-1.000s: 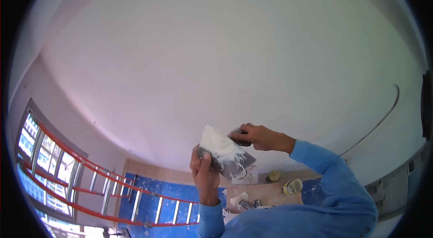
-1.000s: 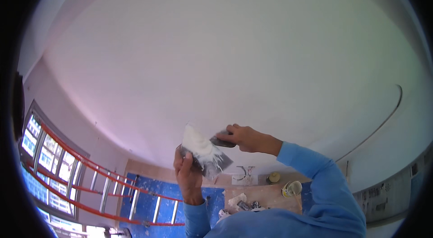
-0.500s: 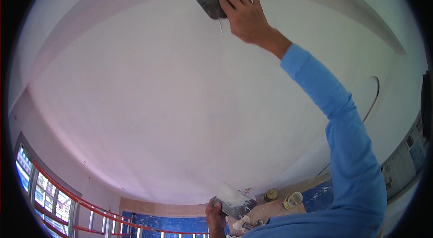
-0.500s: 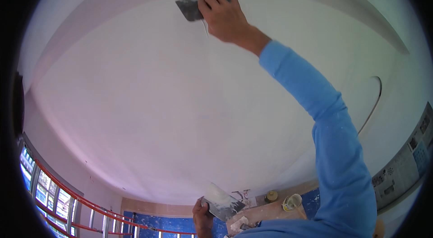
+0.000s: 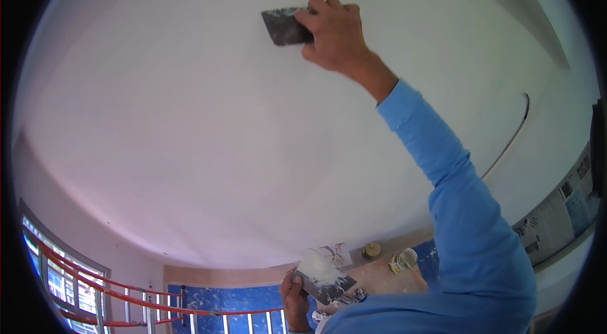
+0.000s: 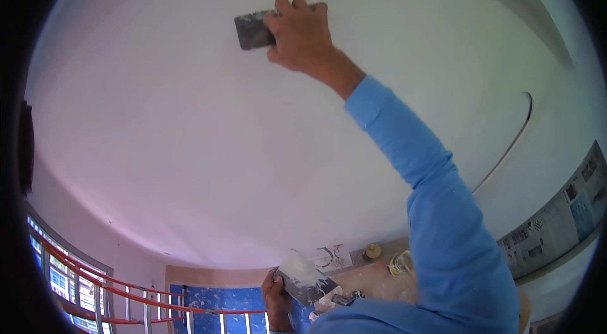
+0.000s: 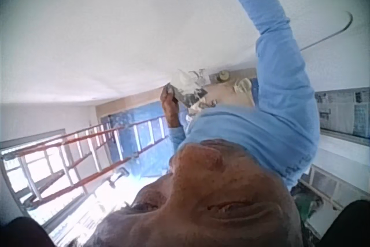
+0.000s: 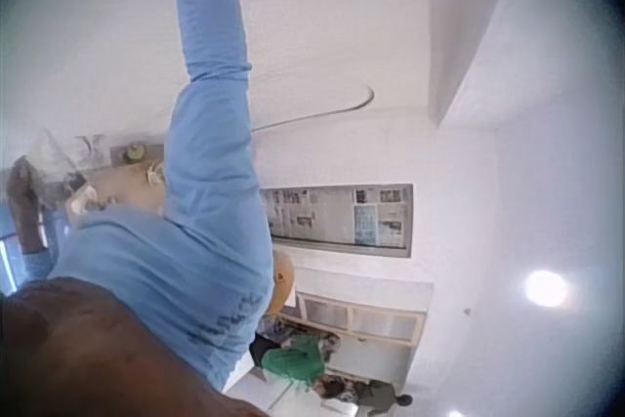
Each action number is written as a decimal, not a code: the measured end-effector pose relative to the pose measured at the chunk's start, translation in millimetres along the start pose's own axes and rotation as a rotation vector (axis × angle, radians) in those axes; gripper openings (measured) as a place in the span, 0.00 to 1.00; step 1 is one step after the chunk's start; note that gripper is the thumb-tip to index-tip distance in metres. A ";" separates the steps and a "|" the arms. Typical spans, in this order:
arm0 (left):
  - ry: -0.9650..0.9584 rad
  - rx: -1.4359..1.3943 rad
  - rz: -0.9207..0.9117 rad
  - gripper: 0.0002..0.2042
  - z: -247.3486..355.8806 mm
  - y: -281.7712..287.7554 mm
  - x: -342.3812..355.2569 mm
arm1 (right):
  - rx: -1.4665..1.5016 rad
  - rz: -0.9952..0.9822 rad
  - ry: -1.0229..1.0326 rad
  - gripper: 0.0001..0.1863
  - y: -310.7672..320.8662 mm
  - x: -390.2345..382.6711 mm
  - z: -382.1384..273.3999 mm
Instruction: The person applies plaster to a ceiling and wall using two putty knives, spreading the material over seams and smooth surfaces.
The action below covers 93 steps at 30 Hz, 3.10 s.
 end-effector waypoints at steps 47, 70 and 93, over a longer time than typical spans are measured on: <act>-0.103 -0.102 -0.282 0.21 -25.8 10.9 7.8 | 1.968 0.128 -2.142 0.14 -72.3 -715.9 -148.5; 0.126 -0.084 -0.597 0.16 -71.3 -7.5 64.9 | 1.521 0.969 -1.872 0.18 57.6 -724.7 -178.2; -0.763 1.067 -1.130 0.29 4.3 -156.6 44.0 | 2.150 0.540 -1.666 0.24 -12.7 -553.7 -152.8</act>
Point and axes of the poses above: each hand's wrist, its own x-axis towards the middle knuckle, its own y-axis out of the back of the hand, z = x × y, the point moved 9 cm from there along x, towards the middle knuckle, and after that the axes turned 7 degrees about -z, right-handed, at the moved point
